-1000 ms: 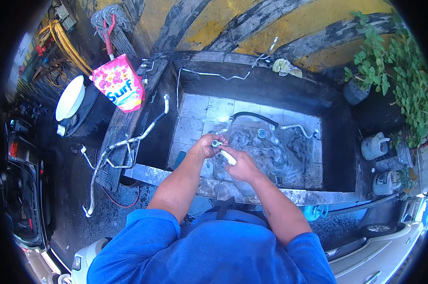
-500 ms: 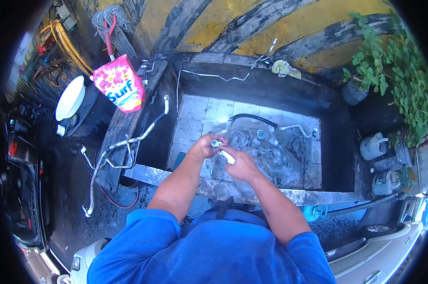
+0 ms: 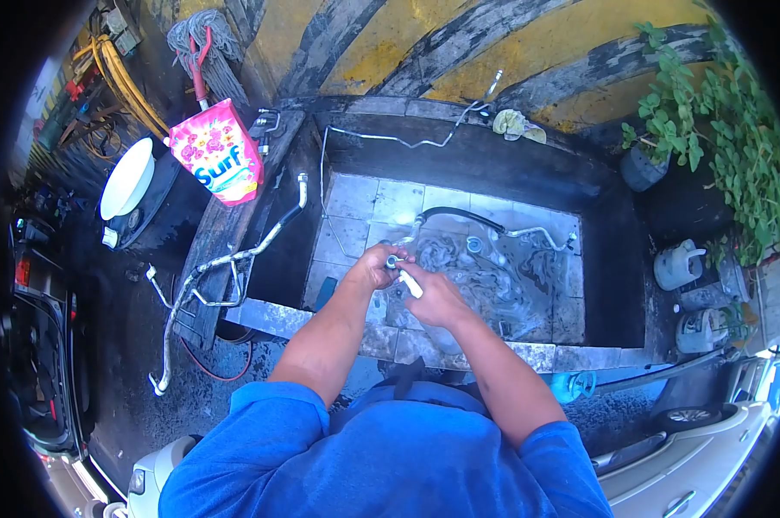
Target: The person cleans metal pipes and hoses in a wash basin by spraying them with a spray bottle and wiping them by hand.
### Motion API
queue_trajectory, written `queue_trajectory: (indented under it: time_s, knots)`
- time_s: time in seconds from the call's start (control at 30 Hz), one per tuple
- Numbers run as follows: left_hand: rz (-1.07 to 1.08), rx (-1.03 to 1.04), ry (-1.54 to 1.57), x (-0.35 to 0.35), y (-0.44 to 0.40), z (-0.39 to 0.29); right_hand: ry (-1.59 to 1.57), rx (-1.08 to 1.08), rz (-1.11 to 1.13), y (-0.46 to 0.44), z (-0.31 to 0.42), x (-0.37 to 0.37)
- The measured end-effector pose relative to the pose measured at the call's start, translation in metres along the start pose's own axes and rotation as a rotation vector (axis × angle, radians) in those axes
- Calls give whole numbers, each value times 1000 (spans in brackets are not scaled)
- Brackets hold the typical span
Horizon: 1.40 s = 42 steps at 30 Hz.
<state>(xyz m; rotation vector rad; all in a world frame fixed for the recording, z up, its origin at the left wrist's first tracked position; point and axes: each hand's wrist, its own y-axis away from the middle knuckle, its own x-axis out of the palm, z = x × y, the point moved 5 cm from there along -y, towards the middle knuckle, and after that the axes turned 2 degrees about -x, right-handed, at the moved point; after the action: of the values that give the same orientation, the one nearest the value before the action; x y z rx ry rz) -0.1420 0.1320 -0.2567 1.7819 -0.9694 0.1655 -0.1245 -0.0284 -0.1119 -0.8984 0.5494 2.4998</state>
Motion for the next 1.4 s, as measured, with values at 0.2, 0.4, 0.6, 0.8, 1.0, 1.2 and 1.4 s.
queue_trajectory:
  time_s: [0.2, 0.4, 0.6, 0.8, 1.0, 1.2, 1.4]
  knots:
    - [-37, 41, 54, 5, -16, 8, 7, -22, -67, -9, -13, 3]
    - [-18, 34, 81, 13, -10, 5, 15, -40, -65, -14, -17, 6]
    - [-21, 31, 94, 19, 4, 0, -50, 22, -16, -7, -7, 1]
    - [-31, 13, 124, 23, 3, -1, 27, 86, -43, -1, 3, -8]
    - [-6, -16, 93, 27, 1, -3, 19, 47, -60, -4, -4, -8]
    - [-25, 51, 85, 30, -2, -1, 31, 78, -60, -2, -4, -12]
    - [-39, 47, 59, 32, -11, 4, 25, 60, -95, -3, -12, -15]
